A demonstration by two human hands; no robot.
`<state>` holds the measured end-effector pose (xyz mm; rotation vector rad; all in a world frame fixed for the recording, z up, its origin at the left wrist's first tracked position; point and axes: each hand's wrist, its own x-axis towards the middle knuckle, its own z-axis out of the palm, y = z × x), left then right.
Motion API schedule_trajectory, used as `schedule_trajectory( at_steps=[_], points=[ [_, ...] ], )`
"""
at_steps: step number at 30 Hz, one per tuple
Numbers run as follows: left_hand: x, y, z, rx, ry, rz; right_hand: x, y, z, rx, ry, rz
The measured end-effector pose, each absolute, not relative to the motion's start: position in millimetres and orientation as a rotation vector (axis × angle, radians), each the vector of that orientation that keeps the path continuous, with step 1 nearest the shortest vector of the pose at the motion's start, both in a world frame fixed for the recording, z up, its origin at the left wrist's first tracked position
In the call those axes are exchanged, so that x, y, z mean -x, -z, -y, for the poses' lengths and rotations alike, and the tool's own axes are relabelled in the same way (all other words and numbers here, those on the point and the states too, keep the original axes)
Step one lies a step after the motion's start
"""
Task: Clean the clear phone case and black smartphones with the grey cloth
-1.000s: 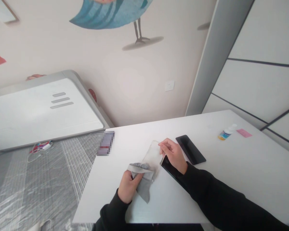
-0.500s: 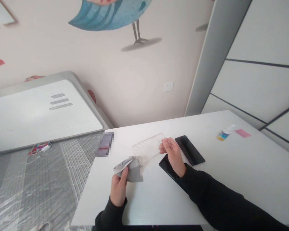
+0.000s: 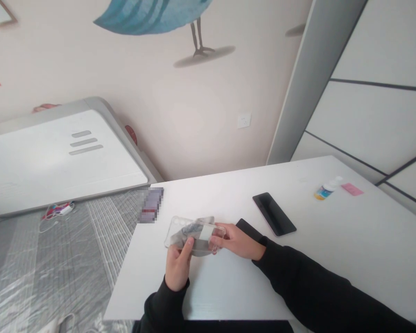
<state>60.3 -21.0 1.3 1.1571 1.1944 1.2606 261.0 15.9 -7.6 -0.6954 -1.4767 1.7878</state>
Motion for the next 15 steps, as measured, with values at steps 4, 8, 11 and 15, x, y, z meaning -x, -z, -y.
schedule_trajectory(
  at_steps=[4, 8, 11, 15],
  points=[
    [-57.7, -9.3, 16.7, -1.103, -1.254, -1.303, -267.4, -2.0, -17.3, 0.792, -1.608, 1.603],
    [-55.8, -16.5, 15.6, -1.221, -1.131, -1.455, -270.3, -7.5, -15.1, 0.779, -1.557, 1.703],
    [-56.8, -16.6, 14.4, -1.295, -1.05, -1.521, -270.0, -8.9, -13.3, 0.725, -1.559, 1.778],
    [-49.9, -7.5, 13.2, -1.315, -1.005, -1.537, -268.5, -5.5, -14.3, 0.778, -1.637, 1.698]
  ],
)
